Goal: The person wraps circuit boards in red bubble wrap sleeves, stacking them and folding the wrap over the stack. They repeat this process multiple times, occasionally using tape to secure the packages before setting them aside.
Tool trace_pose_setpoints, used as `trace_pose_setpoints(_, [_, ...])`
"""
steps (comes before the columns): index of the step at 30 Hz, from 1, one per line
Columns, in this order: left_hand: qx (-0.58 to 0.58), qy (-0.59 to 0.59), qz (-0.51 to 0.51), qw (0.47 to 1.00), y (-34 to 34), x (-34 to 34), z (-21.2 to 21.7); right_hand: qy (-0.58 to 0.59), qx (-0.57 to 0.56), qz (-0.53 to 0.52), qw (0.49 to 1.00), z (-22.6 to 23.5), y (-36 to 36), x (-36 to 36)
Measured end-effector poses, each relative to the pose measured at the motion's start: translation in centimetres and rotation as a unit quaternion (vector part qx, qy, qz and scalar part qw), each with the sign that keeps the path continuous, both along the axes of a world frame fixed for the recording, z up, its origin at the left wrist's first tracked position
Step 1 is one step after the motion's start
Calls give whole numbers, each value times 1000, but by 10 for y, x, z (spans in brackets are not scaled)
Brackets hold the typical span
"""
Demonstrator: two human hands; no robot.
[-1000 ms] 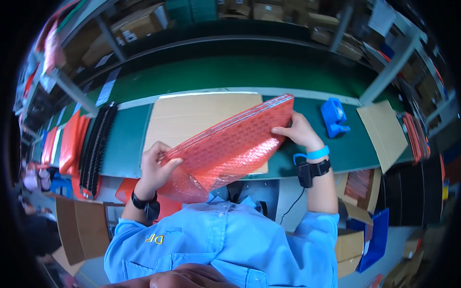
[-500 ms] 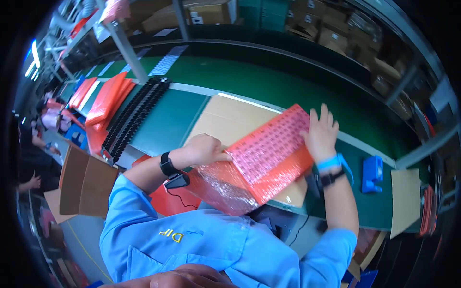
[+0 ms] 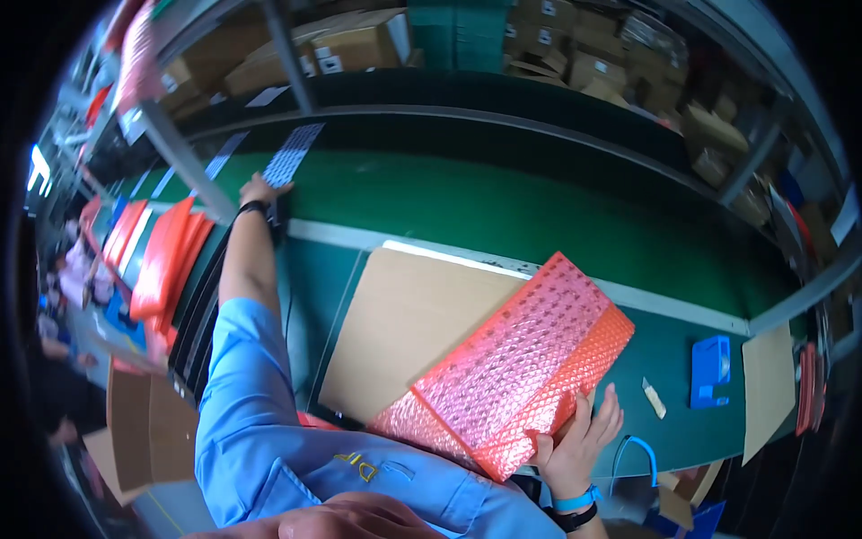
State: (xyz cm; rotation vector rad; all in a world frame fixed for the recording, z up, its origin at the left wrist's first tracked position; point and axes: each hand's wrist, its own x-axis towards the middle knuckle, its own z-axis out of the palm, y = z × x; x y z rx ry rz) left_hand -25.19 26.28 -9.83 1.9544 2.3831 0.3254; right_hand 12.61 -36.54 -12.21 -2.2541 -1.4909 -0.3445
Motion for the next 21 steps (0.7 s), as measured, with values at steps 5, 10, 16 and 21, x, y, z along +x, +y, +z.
trace_pose_setpoints(5, [-87,-175,-18,981,43,-31,-27,4,-68,17,998,-1,5,1])
trace_pose_setpoints(10, [-104,-33,-100,989,72,-11,-11,23,-70,19,997,0,10,8])
trace_pose_setpoints(16, [-90,82,39,992,15,55,-15,34,-38,39,998,0,6,6])
trace_pose_setpoints(21, [-99,12,-77,992,4,57,-23,20,-10,58,998,1,3,9])
